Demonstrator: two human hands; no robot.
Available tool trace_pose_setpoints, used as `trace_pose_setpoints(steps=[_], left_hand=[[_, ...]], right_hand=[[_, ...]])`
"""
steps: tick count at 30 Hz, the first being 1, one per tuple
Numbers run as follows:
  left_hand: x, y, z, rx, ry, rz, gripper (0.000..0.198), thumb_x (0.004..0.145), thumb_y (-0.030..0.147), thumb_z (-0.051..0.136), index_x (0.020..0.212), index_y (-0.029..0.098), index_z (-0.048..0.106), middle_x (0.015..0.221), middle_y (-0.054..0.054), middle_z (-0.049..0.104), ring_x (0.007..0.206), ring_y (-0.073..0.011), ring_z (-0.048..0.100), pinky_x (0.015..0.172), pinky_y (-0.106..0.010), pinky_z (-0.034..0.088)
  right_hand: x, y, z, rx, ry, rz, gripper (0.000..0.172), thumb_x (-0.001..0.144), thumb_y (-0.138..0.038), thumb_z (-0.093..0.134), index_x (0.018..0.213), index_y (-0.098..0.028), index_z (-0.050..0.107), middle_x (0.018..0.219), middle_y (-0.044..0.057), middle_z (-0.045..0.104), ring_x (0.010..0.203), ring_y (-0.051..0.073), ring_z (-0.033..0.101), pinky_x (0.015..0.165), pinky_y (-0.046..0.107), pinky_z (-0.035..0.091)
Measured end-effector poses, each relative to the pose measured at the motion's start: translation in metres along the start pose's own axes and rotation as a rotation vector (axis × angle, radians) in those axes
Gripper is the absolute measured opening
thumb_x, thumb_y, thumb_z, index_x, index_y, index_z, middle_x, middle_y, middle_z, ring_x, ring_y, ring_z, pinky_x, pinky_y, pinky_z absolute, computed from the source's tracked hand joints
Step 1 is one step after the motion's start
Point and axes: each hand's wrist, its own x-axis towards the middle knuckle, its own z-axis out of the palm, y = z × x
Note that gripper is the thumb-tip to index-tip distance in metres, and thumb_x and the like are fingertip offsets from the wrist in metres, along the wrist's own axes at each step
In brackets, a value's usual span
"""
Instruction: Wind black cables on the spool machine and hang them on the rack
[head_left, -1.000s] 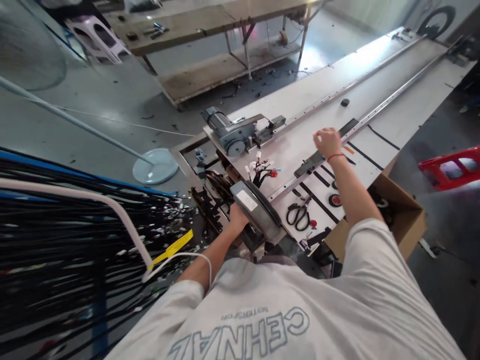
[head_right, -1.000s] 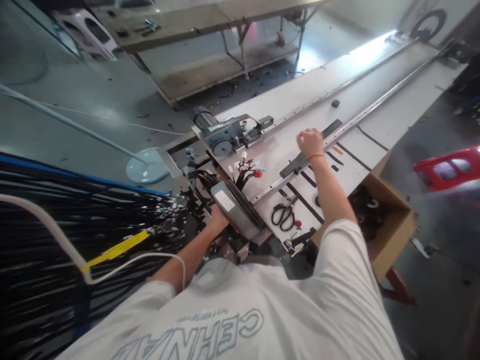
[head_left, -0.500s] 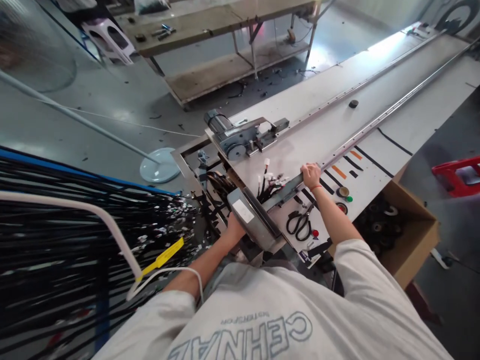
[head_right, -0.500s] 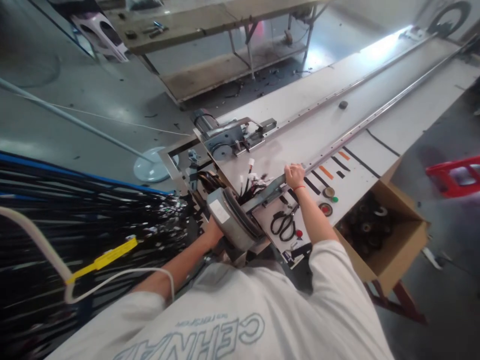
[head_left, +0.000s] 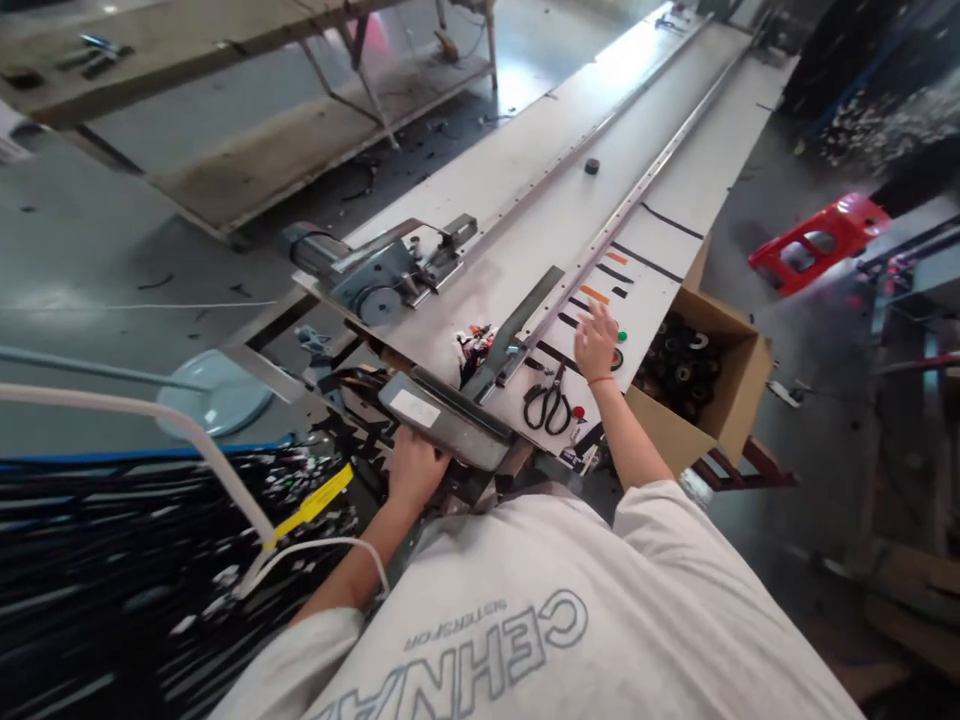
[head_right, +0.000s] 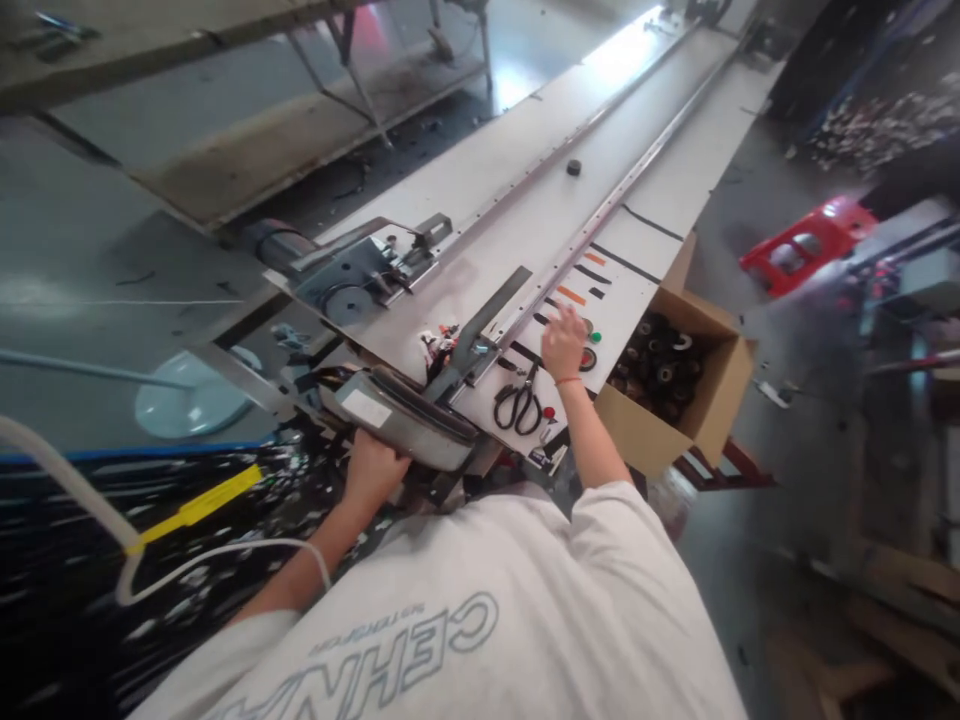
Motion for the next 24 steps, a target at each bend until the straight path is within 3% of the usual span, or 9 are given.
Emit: trace_pose_setpoints(steps=[3, 6, 9, 13, 18, 24], left_hand=[[-0.033, -0.011, -0.009, -0.045, 0.050, -0.149, 0.063, 0.082, 0.050, 0.047, 0.127, 0.006, 0.044, 0.125, -0.025, 0.056, 0.116, -0.0355, 0.056, 0.096, -0.047, 0.046], [-0.055, -0.023, -0.015, -0.066, -0.079, -0.266, 0.050, 0.083, 0.056, 0.039, 0.106, 0.015, 0.054, 0.096, -0.017, 0.068, 0.094, -0.0338, 0.066, 0.081, -0.043, 0.052], [-0.065, -0.034, -0.019, -0.065, -0.133, -0.301, 0.037, 0.079, 0.058, 0.039, 0.087, 0.024, 0.054, 0.079, -0.010, 0.069, 0.083, -0.0339, 0.069, 0.074, -0.042, 0.053], [-0.079, -0.053, -0.020, -0.059, -0.215, -0.365, 0.029, 0.072, 0.058, 0.042, 0.078, 0.032, 0.052, 0.073, -0.002, 0.068, 0.080, -0.0345, 0.069, 0.069, -0.045, 0.053], [-0.102, -0.076, -0.026, -0.033, -0.294, -0.406, 0.029, 0.068, 0.059, 0.043, 0.076, 0.033, 0.054, 0.068, 0.001, 0.066, 0.077, -0.0329, 0.068, 0.067, -0.042, 0.051], [-0.120, -0.082, -0.048, -0.035, -0.303, -0.412, 0.036, 0.067, 0.060, 0.041, 0.069, 0.027, 0.055, 0.062, -0.004, 0.064, 0.067, -0.0299, 0.065, 0.063, -0.037, 0.047]], right_hand=[[-0.019, 0.057, -0.004, -0.140, 0.006, 0.351, 0.051, 0.092, -0.028, 0.025, 0.135, -0.017, 0.050, 0.145, 0.010, 0.043, 0.139, 0.026, 0.023, 0.110, 0.050, 0.019], [-0.024, 0.082, 0.000, -0.190, -0.096, 0.453, 0.052, 0.091, -0.027, 0.028, 0.138, -0.015, 0.046, 0.135, 0.012, 0.053, 0.133, 0.026, 0.034, 0.109, 0.050, 0.019], [-0.024, 0.078, 0.011, -0.238, -0.128, 0.448, 0.055, 0.092, -0.031, 0.029, 0.142, -0.014, 0.043, 0.143, 0.014, 0.045, 0.132, 0.028, 0.034, 0.109, 0.051, 0.018], [-0.023, 0.064, 0.024, -0.257, -0.153, 0.505, 0.057, 0.093, -0.034, 0.025, 0.147, -0.020, 0.038, 0.154, 0.009, 0.029, 0.135, 0.031, 0.029, 0.108, 0.056, 0.019], [-0.016, 0.060, 0.026, -0.237, -0.172, 0.619, 0.057, 0.094, -0.033, 0.022, 0.149, -0.019, 0.034, 0.156, 0.006, 0.025, 0.138, 0.030, 0.024, 0.110, 0.057, 0.018], [-0.010, 0.059, 0.023, -0.246, -0.191, 0.658, 0.058, 0.094, -0.032, 0.023, 0.149, -0.019, 0.033, 0.156, 0.006, 0.025, 0.138, 0.033, 0.023, 0.109, 0.061, 0.016]])
